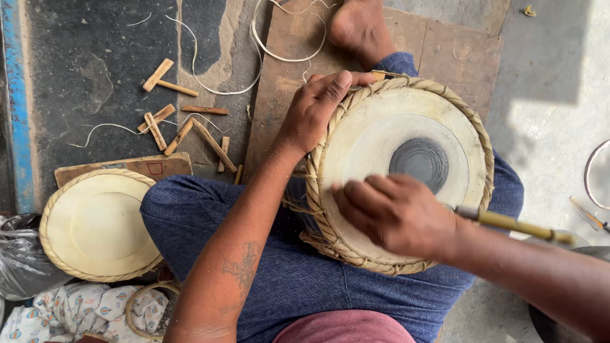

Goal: The person applies a dark paste to the center of a drum and smooths it using a handheld tool and their fingers.

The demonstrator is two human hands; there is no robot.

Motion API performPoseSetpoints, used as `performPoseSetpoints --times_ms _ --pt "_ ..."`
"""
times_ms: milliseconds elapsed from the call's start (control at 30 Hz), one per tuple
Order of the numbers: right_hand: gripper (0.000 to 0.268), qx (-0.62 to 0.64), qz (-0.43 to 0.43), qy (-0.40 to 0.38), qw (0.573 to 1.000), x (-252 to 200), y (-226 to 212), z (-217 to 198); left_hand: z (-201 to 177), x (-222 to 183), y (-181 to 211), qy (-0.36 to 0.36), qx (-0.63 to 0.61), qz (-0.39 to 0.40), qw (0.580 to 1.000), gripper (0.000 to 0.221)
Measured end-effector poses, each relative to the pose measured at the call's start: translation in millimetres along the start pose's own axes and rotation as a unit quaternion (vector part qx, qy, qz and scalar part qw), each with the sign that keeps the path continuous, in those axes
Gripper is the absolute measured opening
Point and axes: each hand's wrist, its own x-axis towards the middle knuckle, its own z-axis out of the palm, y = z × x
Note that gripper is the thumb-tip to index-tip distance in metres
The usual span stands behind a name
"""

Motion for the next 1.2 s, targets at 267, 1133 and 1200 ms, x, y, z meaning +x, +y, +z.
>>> performPoseSetpoints --times_ms 267,1133,1200 --pt "0.034 0.042 0.046 0.005 0.998 9.7 29.2 -6.6 0.7 0.4 5.4 0.002 0.067 0.029 0.997 0.064" --pt "0.037 0.209 0.027 -0.039 0.977 -11.6 -1.9 -22.7 -2.8 -39.5 31.6 0.108 0.156 0.03 0.981 0.054" --pt "0.042 0.19 0.078 0.034 0.978 -14.5 15.6 -22.5 -8.3 -39.6 28.6 0.108 0.285 -0.066 0.95 0.043"
